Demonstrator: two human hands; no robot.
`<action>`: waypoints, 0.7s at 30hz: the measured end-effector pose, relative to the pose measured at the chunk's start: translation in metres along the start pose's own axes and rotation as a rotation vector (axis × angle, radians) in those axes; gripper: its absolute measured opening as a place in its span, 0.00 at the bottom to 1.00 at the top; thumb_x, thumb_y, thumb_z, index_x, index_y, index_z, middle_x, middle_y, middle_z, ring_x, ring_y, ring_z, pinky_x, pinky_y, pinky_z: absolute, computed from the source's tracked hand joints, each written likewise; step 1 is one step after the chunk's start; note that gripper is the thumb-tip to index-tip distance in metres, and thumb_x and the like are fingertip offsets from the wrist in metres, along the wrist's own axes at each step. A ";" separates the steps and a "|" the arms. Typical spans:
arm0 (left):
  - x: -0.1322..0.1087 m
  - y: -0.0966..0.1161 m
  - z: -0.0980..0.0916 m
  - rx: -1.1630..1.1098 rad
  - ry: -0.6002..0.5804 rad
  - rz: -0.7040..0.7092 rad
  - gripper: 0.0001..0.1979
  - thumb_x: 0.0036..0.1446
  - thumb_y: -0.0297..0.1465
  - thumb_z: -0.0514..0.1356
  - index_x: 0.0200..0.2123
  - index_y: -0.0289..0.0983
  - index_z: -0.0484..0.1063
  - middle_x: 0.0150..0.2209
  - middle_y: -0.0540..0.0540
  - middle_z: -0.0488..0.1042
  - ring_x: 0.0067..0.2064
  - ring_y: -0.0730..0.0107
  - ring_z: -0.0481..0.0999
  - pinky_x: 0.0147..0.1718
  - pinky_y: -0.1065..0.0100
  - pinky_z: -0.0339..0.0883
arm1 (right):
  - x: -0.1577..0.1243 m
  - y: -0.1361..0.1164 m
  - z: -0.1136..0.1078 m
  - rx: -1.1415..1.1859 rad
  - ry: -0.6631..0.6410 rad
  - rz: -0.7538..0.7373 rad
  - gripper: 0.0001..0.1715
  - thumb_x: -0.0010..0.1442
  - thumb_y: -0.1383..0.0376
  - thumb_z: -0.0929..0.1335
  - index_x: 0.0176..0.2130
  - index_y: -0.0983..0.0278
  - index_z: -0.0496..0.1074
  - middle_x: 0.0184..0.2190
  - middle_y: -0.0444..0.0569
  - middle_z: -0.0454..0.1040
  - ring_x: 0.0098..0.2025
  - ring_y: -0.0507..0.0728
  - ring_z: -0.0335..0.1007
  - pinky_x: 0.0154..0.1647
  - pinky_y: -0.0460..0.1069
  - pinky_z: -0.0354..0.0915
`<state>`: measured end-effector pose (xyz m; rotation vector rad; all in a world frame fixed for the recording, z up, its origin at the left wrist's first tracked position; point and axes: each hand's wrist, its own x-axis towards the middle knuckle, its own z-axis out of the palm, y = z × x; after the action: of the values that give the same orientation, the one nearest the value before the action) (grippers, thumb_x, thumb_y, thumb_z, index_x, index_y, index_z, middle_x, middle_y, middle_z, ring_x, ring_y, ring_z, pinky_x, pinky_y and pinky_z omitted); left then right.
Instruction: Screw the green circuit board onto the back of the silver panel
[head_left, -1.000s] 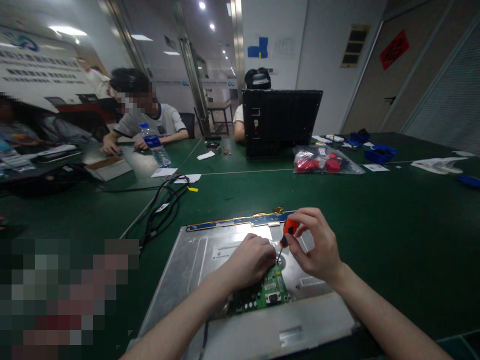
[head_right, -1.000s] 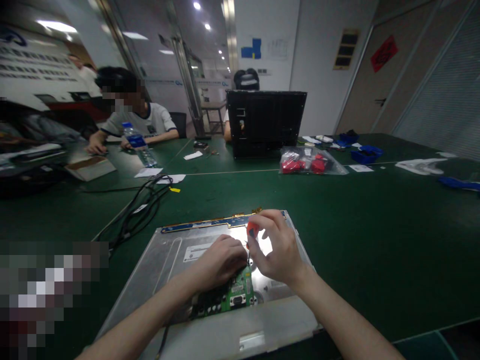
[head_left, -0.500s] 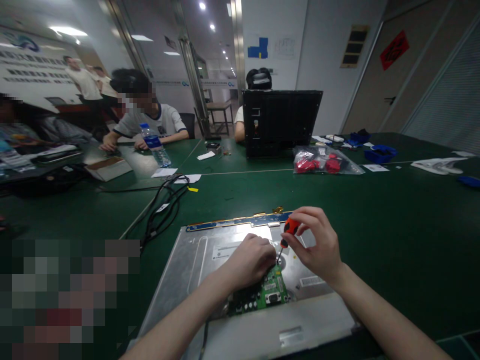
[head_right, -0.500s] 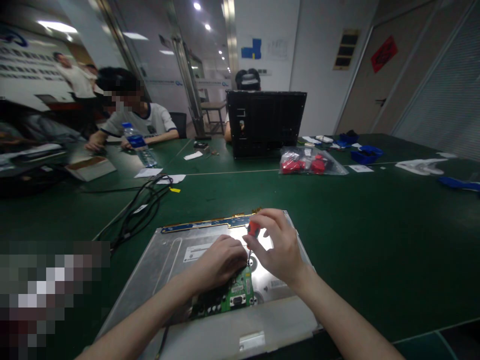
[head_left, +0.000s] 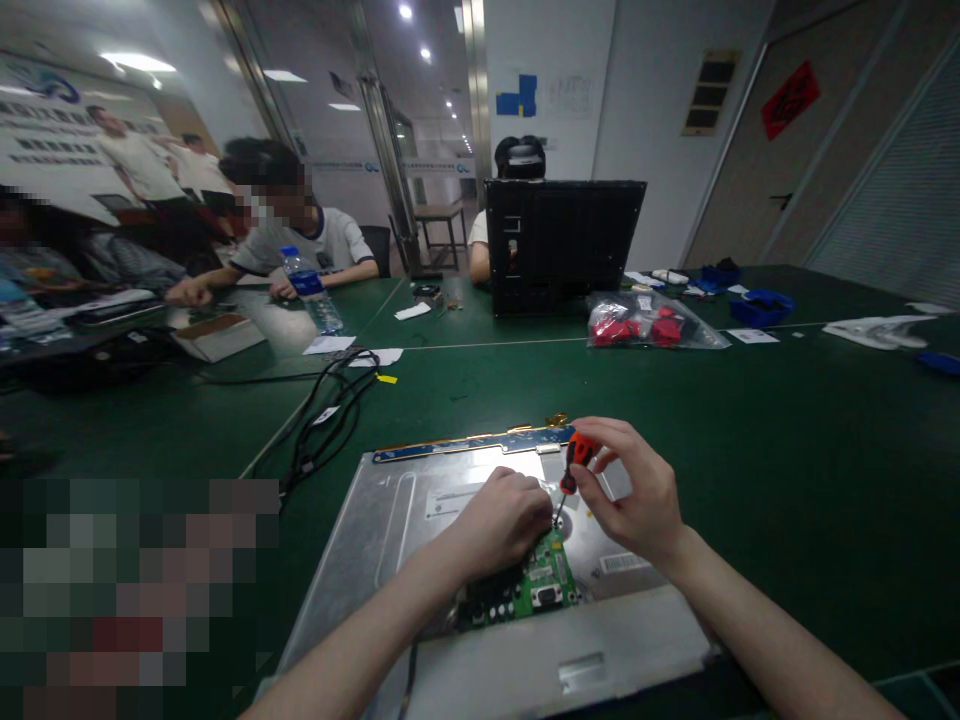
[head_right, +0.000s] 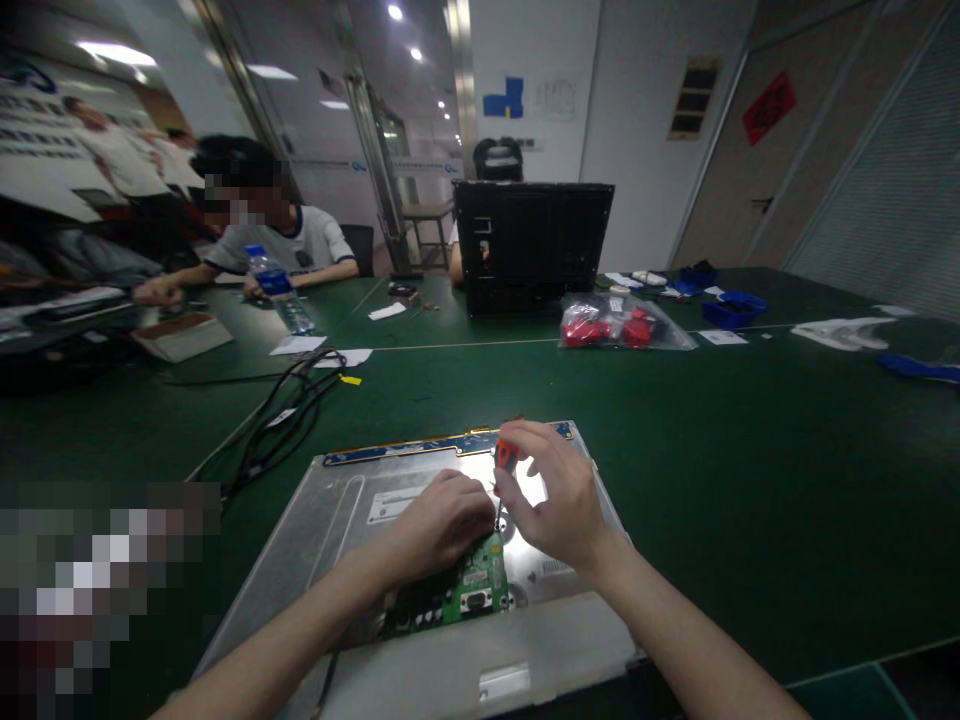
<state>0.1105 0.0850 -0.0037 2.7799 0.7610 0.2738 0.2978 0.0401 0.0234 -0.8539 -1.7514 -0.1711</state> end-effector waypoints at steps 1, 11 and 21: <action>0.000 0.000 0.000 -0.001 0.001 -0.002 0.08 0.60 0.23 0.57 0.31 0.36 0.74 0.31 0.47 0.76 0.34 0.65 0.73 0.40 0.63 0.62 | 0.000 0.001 0.000 -0.004 -0.002 -0.003 0.20 0.62 0.69 0.68 0.54 0.61 0.67 0.44 0.54 0.75 0.39 0.57 0.76 0.27 0.49 0.75; 0.000 0.001 -0.001 -0.003 0.011 0.000 0.08 0.60 0.23 0.57 0.30 0.36 0.73 0.31 0.47 0.76 0.34 0.66 0.73 0.39 0.64 0.62 | -0.002 0.004 0.001 -0.035 -0.011 0.037 0.19 0.62 0.69 0.69 0.52 0.59 0.67 0.42 0.51 0.71 0.35 0.55 0.73 0.26 0.48 0.75; 0.000 -0.001 0.001 -0.016 0.014 0.006 0.07 0.59 0.22 0.58 0.31 0.36 0.74 0.31 0.47 0.76 0.34 0.65 0.73 0.38 0.63 0.61 | -0.004 0.004 0.003 0.023 -0.022 0.040 0.20 0.62 0.68 0.68 0.53 0.62 0.65 0.42 0.52 0.76 0.35 0.55 0.75 0.26 0.47 0.73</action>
<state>0.1104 0.0858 -0.0053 2.7686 0.7502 0.2995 0.2987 0.0425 0.0177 -0.8760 -1.7521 -0.1154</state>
